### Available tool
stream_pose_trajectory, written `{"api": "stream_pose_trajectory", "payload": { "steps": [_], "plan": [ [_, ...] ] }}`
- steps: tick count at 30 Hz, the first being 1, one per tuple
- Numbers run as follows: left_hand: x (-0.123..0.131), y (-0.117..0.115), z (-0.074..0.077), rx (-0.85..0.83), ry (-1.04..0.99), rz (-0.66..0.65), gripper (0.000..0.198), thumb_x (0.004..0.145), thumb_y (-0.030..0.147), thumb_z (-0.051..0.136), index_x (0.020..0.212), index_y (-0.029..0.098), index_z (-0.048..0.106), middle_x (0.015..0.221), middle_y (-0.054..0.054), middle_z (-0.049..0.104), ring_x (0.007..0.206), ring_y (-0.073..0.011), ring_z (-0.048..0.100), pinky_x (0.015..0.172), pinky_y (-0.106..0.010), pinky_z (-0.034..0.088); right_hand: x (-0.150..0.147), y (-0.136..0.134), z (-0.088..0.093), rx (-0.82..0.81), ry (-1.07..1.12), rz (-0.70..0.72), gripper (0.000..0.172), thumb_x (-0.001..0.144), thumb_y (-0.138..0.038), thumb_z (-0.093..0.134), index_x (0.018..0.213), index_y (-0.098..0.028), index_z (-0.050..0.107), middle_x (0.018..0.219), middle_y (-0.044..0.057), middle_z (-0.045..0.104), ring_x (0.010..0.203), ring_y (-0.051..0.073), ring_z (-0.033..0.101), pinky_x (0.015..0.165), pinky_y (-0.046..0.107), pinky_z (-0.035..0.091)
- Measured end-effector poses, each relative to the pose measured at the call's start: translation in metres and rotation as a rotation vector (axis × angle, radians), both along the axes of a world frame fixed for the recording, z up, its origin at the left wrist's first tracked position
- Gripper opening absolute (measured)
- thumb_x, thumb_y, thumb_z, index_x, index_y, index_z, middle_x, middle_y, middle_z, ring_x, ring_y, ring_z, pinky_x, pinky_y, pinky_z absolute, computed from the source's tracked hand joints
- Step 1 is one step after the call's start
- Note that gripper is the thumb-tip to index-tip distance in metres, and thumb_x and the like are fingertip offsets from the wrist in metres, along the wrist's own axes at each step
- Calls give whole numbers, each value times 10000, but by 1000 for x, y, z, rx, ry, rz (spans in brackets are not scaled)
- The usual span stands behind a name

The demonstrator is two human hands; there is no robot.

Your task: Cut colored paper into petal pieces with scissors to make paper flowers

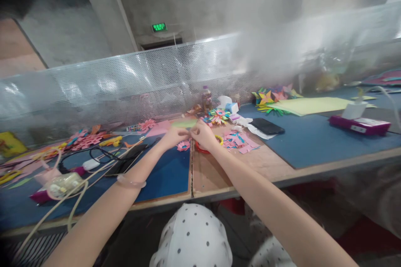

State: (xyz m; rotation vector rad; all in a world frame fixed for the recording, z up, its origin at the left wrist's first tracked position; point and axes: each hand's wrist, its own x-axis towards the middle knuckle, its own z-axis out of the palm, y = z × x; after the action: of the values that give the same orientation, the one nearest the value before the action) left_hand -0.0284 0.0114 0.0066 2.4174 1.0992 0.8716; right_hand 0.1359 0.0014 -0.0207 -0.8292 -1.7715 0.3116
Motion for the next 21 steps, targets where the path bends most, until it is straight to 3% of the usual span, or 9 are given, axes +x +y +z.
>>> {"api": "stream_pose_trajectory", "payload": {
  "steps": [21],
  "plan": [
    [-2, -2, 1, -67, -6, -10, 297, 697, 346, 590, 824, 99, 695, 741, -55, 676, 657, -155, 579, 631, -250, 442, 2, 3, 0, 34, -1, 73, 92, 734, -190, 565, 661, -169, 618, 752, 11, 502, 689, 111, 483, 649, 240, 398]
  ]
}}
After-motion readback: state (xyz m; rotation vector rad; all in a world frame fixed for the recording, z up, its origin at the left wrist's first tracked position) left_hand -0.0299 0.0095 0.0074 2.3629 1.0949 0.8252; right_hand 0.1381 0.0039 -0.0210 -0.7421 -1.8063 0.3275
